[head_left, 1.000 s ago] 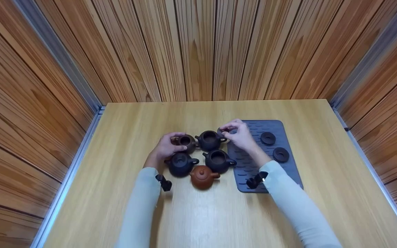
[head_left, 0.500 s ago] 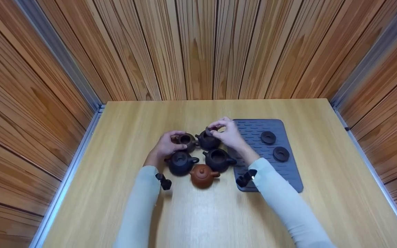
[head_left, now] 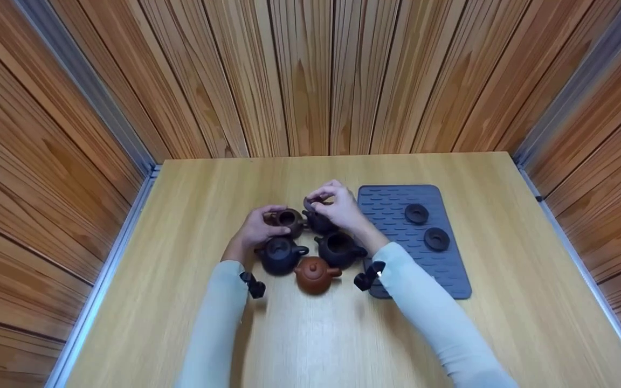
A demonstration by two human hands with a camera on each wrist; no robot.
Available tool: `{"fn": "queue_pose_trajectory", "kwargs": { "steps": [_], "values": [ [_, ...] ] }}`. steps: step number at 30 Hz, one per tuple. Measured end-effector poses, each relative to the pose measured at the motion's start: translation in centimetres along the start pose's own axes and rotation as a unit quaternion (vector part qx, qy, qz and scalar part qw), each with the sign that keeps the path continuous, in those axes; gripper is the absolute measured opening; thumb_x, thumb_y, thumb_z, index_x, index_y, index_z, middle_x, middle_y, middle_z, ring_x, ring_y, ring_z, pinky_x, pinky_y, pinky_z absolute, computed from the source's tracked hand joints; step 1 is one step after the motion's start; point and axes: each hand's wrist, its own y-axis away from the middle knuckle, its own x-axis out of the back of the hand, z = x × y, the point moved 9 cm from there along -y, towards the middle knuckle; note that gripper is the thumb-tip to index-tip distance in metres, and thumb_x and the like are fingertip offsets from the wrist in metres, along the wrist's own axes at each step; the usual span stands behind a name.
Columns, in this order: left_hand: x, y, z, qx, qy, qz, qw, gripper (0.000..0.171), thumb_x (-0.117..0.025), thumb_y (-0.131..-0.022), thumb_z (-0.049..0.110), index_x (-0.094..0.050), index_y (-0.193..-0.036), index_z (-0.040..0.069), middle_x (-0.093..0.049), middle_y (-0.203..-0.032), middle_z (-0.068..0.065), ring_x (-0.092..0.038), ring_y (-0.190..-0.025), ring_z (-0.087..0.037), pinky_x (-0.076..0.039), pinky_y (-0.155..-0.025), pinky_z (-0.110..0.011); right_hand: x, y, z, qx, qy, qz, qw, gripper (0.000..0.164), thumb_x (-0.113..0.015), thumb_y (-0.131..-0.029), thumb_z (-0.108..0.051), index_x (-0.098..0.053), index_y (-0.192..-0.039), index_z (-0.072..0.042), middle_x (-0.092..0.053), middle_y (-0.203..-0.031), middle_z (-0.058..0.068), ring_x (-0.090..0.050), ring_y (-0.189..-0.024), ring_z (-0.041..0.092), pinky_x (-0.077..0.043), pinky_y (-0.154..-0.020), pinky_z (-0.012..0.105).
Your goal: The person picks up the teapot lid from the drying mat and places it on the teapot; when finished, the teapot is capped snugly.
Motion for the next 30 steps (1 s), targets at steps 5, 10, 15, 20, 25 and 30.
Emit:
{"fn": "queue_pose_trajectory", "kwargs": {
  "steps": [5,10,15,20,25,30],
  "values": [
    [0.1,0.3,0.1,-0.001,0.002,-0.002,1.0,0.063,-0.086,-0.095,-0.002,-0.066,-0.154,0.006,-0.068,-0.156,-0.022,-0.062,-0.144,-0.036,-0.045,-0.125,-0.043,-1.1,-0.5,-0.5,0.008,0.003,-0.011,1.0,0.022,-0.078,-0.094,-0.002,-0.086,-0.114,0.0,-0.069,-0.119,0.015,-0.069,-0.109,0.027,-0.055,-0.106,0.045],
    [0.0,0.4,0.1,0.006,0.009,0.001,0.9999,0.062,-0.085,-0.096,-0.004,-0.066,-0.154,0.006,-0.067,-0.157,-0.022,-0.062,-0.145,-0.038,-0.045,-0.128,-0.046,-2.2,-0.9,-1.0,0.016,0.011,-0.02,1.0,0.022,-0.079,-0.093,0.0,-0.085,-0.114,0.0,-0.07,-0.118,0.016,-0.07,-0.107,0.027,-0.058,-0.102,0.044],
    [0.0,0.3,0.2,0.013,0.001,-0.001,0.9999,0.061,-0.085,-0.097,-0.002,-0.066,-0.154,0.006,-0.068,-0.155,-0.022,-0.062,-0.146,-0.038,-0.045,-0.13,-0.048,-3.1,-1.1,-1.6,0.019,0.015,-0.027,0.999,0.021,-0.08,-0.094,0.0,-0.086,-0.115,-0.001,-0.07,-0.117,0.016,-0.071,-0.109,0.03,-0.059,-0.102,0.043],
    [0.1,0.3,0.0,0.019,-0.008,-0.006,0.9998,0.059,-0.085,-0.098,0.001,-0.065,-0.154,0.006,-0.067,-0.156,-0.021,-0.06,-0.147,-0.038,-0.044,-0.131,-0.05,-3.8,-1.3,-1.8,0.01,0.008,-0.032,0.999,0.02,-0.079,-0.096,0.0,-0.086,-0.115,-0.002,-0.07,-0.119,0.015,-0.071,-0.11,0.03,-0.06,-0.103,0.045],
    [0.2,0.2,-0.1,0.021,-0.018,-0.005,0.9996,0.06,-0.086,-0.098,0.004,-0.065,-0.154,0.006,-0.068,-0.156,-0.021,-0.06,-0.147,-0.036,-0.044,-0.131,-0.05,-4.6,-1.5,-1.9,0.007,0.007,-0.039,0.999,0.02,-0.08,-0.096,-0.001,-0.086,-0.116,-0.002,-0.07,-0.12,0.014,-0.071,-0.109,0.025,-0.061,-0.099,0.045],
    [0.1,0.0,-0.3,0.017,-0.027,-0.002,0.9995,0.06,-0.087,-0.097,0.003,-0.064,-0.153,0.004,-0.07,-0.151,-0.024,-0.064,-0.142,-0.034,-0.048,-0.126,-0.046,-5.4,-1.5,-1.6,0.016,0.007,-0.044,0.999,0.021,-0.08,-0.096,0.0,-0.085,-0.116,0.0,-0.071,-0.119,0.019,-0.071,-0.108,0.029,-0.059,-0.107,0.053]
  ]
}}
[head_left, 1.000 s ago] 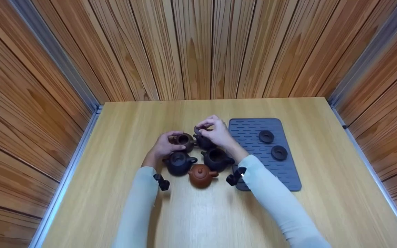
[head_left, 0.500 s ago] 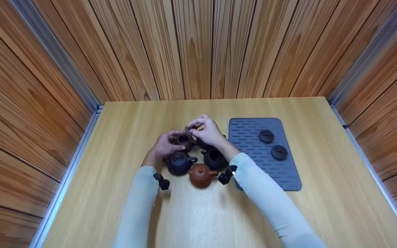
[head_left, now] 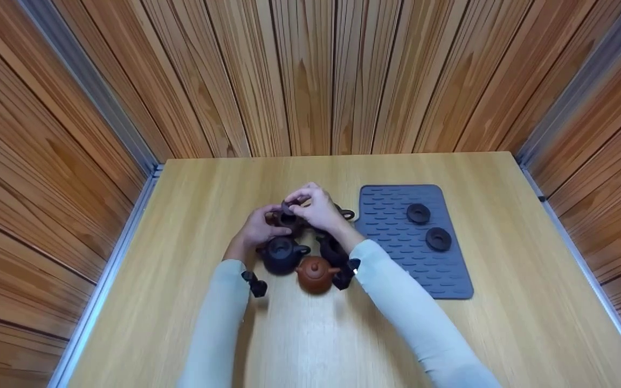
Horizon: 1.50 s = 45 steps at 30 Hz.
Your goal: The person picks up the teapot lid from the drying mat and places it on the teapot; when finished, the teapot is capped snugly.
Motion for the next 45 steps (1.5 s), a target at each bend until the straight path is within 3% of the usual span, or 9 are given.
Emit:
{"fn": "queue_pose_trajectory", "kwargs": {
  "steps": [6,12,20,24,31,45],
  "values": [
    [-0.1,0.1,-0.3,0.022,0.003,-0.003,0.9997,0.06,-0.088,-0.097,0.005,-0.065,-0.152,0.008,-0.07,-0.153,-0.023,-0.063,-0.146,-0.036,-0.044,-0.132,-0.051,-0.5,0.4,0.9,-0.011,0.007,-0.001,1.0,0.022,-0.08,-0.096,-0.002,-0.085,-0.118,-0.001,-0.071,-0.12,0.019,-0.072,-0.111,0.031,-0.058,-0.102,0.041],
    [-0.1,0.1,-0.2,0.019,-0.002,-0.001,0.9998,0.061,-0.087,-0.098,0.005,-0.065,-0.154,0.008,-0.068,-0.156,-0.024,-0.06,-0.152,-0.039,-0.041,-0.135,-0.055,-0.9,0.7,1.8,-0.026,0.01,0.002,1.0,0.021,-0.08,-0.098,-0.003,-0.085,-0.118,-0.002,-0.072,-0.122,0.018,-0.073,-0.112,0.032,-0.054,-0.096,0.03],
    [-0.2,0.2,-0.1,0.011,-0.001,0.0,0.9999,0.061,-0.085,-0.099,0.004,-0.063,-0.155,0.005,-0.065,-0.16,-0.024,-0.058,-0.154,-0.04,-0.041,-0.135,-0.054,-1.1,1.0,2.8,-0.05,0.015,0.023,0.998,0.019,-0.081,-0.099,-0.002,-0.086,-0.118,-0.004,-0.072,-0.121,0.018,-0.074,-0.117,0.034,-0.057,-0.105,0.042],
    [-0.1,0.2,-0.3,0.013,0.0,0.005,0.9999,0.061,-0.085,-0.1,0.005,-0.062,-0.156,0.005,-0.064,-0.161,-0.023,-0.057,-0.155,-0.039,-0.038,-0.136,-0.054,-1.4,1.2,3.0,-0.046,0.021,0.027,0.998,0.018,-0.081,-0.1,-0.003,-0.086,-0.117,-0.003,-0.072,-0.121,0.019,-0.075,-0.116,0.036,-0.059,-0.104,0.041],
    [0.0,0.3,0.3,-0.016,-0.006,0.0,0.9999,0.063,-0.085,-0.099,0.004,-0.063,-0.157,0.004,-0.066,-0.16,-0.023,-0.061,-0.15,-0.04,-0.044,-0.132,-0.053,-1.5,1.2,2.9,-0.043,0.037,0.035,0.998,0.016,-0.082,-0.099,-0.004,-0.086,-0.115,-0.003,-0.072,-0.118,0.019,-0.076,-0.113,0.035,-0.06,-0.103,0.04],
    [0.0,0.2,0.0,-0.005,0.004,0.003,1.0,0.061,-0.086,-0.097,0.002,-0.065,-0.155,0.008,-0.067,-0.158,-0.02,-0.06,-0.151,-0.039,-0.041,-0.134,-0.054,-2.0,1.1,2.9,-0.034,0.068,0.036,0.996,0.016,-0.086,-0.097,-0.004,-0.087,-0.112,-0.005,-0.074,-0.117,0.018,-0.072,-0.112,0.032,-0.059,-0.102,0.04]
  ]
}}
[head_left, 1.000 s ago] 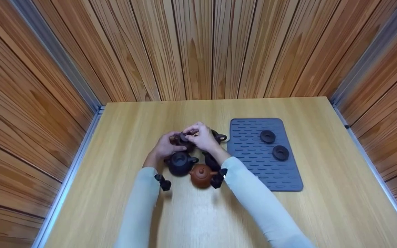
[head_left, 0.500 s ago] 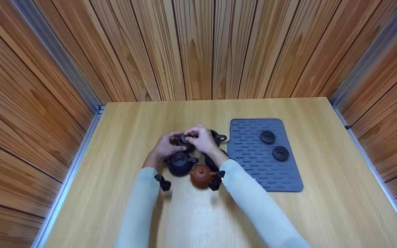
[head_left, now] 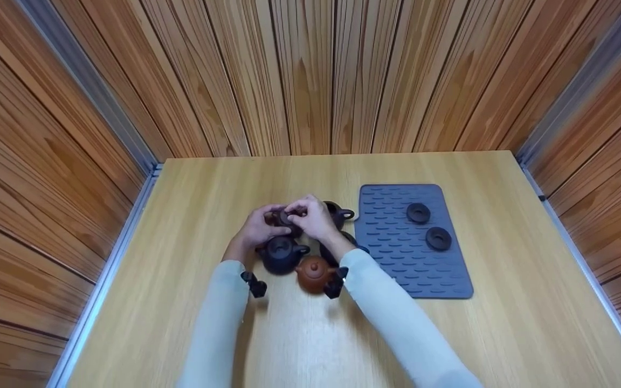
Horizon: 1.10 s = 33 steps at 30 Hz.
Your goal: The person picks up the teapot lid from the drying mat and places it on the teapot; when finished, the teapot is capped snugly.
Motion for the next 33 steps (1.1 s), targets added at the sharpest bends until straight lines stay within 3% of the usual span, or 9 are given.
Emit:
{"fn": "queue_pose_trajectory", "kwargs": {
  "steps": [9,16,33],
  "values": [
    [0.14,-0.07,0.09,0.009,-0.003,-0.002,0.9999,0.06,-0.085,-0.098,0.004,-0.065,-0.155,0.01,-0.066,-0.159,-0.021,-0.058,-0.153,-0.04,-0.038,-0.136,-0.057,0.0,-0.02,-0.08,-0.008,-0.007,-0.01,1.0,0.021,-0.085,-0.094,0.0,-0.086,-0.115,-0.005,-0.073,-0.119,0.018,-0.075,-0.111,0.031,-0.061,-0.103,0.041],
    [-0.07,-0.19,0.27,-0.02,0.001,0.0,0.9998,0.061,-0.085,-0.098,0.002,-0.064,-0.155,0.003,-0.068,-0.157,-0.024,-0.062,-0.149,-0.041,-0.042,-0.134,-0.054,-0.3,0.07,0.08,-0.006,-0.004,-0.018,1.0,0.025,-0.085,-0.094,0.0,-0.086,-0.118,-0.005,-0.073,-0.118,0.018,-0.076,-0.111,0.033,-0.062,-0.102,0.042],
    [-0.05,-0.08,-0.17,0.001,0.013,0.005,0.9999,0.059,-0.085,-0.098,0.002,-0.065,-0.154,0.006,-0.067,-0.159,-0.02,-0.059,-0.152,-0.039,-0.039,-0.136,-0.053,-0.45,0.24,0.0,-0.01,-0.006,-0.023,1.0,0.03,-0.084,-0.094,0.0,-0.084,-0.124,-0.003,-0.075,-0.124,0.022,-0.078,-0.113,0.037,-0.065,-0.103,0.045]
  ]
}}
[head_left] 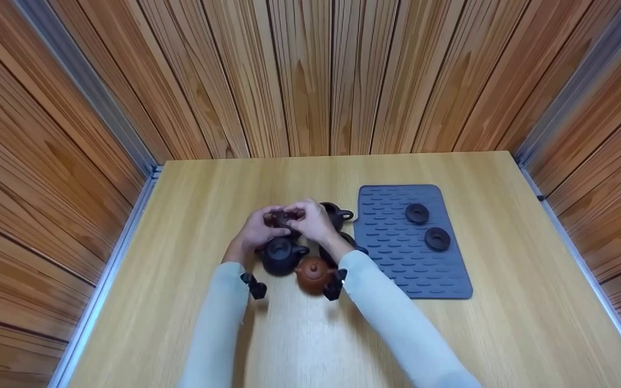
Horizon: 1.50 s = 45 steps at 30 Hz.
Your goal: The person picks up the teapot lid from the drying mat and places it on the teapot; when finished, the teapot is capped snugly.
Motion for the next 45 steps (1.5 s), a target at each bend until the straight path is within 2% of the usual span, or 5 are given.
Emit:
{"fn": "queue_pose_trajectory", "kwargs": {
  "steps": [13,21,27,31,45],
  "values": [
    [-0.1,0.1,0.2,-0.015,-0.022,-0.006,0.9996,0.058,-0.084,-0.1,0.004,-0.064,-0.155,0.003,-0.067,-0.157,-0.023,-0.061,-0.15,-0.039,-0.042,-0.134,-0.054,0.0,0.2,0.0,0.001,-0.011,-0.013,1.0,0.032,-0.085,-0.095,-0.001,-0.083,-0.127,-0.002,-0.075,-0.125,0.022,-0.078,-0.112,0.036,-0.065,-0.1,0.04],
    [-0.1,0.0,0.0,-0.007,-0.025,-0.007,0.9996,0.059,-0.086,-0.099,0.005,-0.065,-0.155,0.006,-0.066,-0.159,-0.02,-0.06,-0.152,-0.039,-0.039,-0.136,-0.054,0.4,0.3,-0.1,0.011,-0.016,-0.027,0.999,0.033,-0.085,-0.097,-0.004,-0.082,-0.129,-0.003,-0.076,-0.132,0.023,-0.075,-0.123,0.037,-0.063,-0.11,0.047],
    [0.0,0.1,0.1,-0.009,-0.021,-0.002,0.9997,0.059,-0.086,-0.098,0.004,-0.066,-0.154,0.008,-0.067,-0.158,-0.019,-0.06,-0.151,-0.039,-0.041,-0.135,-0.055,1.0,0.6,-0.5,0.033,-0.012,-0.031,0.999,0.034,-0.085,-0.097,-0.005,-0.081,-0.13,-0.003,-0.077,-0.133,0.021,-0.074,-0.127,0.038,-0.061,-0.113,0.05],
    [0.0,0.1,0.1,-0.012,-0.018,-0.003,0.9998,0.06,-0.086,-0.098,0.003,-0.066,-0.154,0.008,-0.067,-0.159,-0.019,-0.06,-0.152,-0.039,-0.041,-0.135,-0.054,1.3,0.9,-0.6,0.044,-0.028,-0.04,0.998,0.035,-0.085,-0.098,-0.004,-0.08,-0.132,0.0,-0.076,-0.136,0.023,-0.072,-0.133,0.041,-0.061,-0.115,0.051],
    [-0.2,0.1,0.2,-0.004,-0.001,-0.001,1.0,0.061,-0.085,-0.098,0.001,-0.065,-0.155,0.009,-0.066,-0.157,-0.027,-0.057,-0.153,-0.042,-0.038,-0.136,-0.055,3.8,1.7,-0.3,0.053,-0.018,-0.034,0.998,0.037,-0.086,-0.097,-0.005,-0.08,-0.133,-0.002,-0.076,-0.14,0.023,-0.07,-0.137,0.045,-0.052,-0.124,0.058]
  ]
}}
